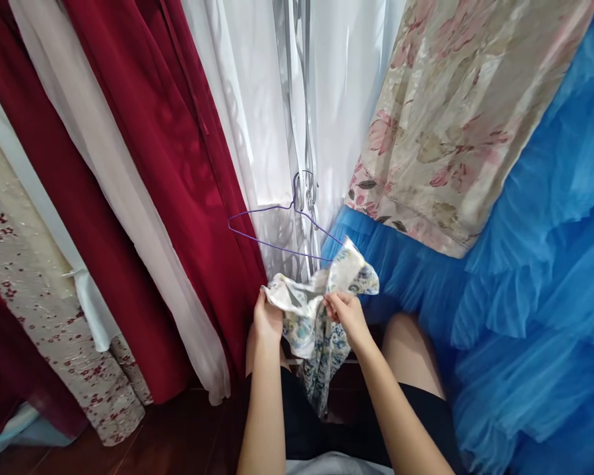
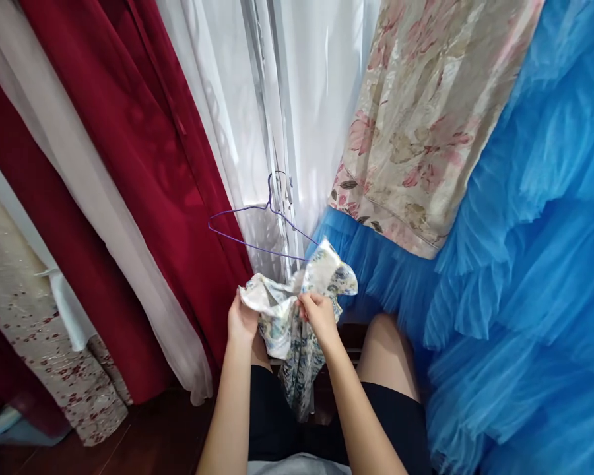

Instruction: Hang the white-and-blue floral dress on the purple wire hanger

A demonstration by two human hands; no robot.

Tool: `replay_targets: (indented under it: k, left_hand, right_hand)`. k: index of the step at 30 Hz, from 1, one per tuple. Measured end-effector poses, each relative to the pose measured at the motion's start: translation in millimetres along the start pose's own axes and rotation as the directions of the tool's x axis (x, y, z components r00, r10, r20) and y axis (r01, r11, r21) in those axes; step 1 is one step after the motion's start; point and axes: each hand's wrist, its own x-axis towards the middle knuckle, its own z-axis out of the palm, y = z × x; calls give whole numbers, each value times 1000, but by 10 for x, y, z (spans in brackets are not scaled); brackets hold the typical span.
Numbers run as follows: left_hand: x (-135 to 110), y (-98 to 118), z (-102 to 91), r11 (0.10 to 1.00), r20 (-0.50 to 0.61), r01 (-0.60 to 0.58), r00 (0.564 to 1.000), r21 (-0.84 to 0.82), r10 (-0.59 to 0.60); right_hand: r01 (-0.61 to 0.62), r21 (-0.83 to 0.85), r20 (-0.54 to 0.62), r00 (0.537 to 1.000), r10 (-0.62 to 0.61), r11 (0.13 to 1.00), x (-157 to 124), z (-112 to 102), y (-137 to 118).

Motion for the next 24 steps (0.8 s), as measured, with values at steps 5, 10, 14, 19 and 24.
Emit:
replay_targets:
  k: [5, 10, 14, 19, 24]
  left_hand:
    - [-634, -126, 390, 979, 181, -124, 979, 164, 93]
    - [-922, -85, 692, 667, 440, -451, 875, 593, 201]
    - [-853, -14, 612, 484, 512, -514, 846, 708, 149]
    - [-650, -2, 364, 584, 616, -278, 585, 763, -527]
    - [-451, 83, 263, 237, 432, -416, 476, 878, -766]
  right_hand:
    - [138, -76, 130, 983, -127, 988, -429, -239, 64]
    - [46, 121, 425, 900, -93, 992, -547, -262, -283]
    - [-138, 117, 529, 847, 56, 983, -491, -400, -439]
    - [-225, 126, 559, 821, 118, 966, -388, -757, -791]
    - [-32, 76, 206, 978, 16, 997, -19, -1324, -1258]
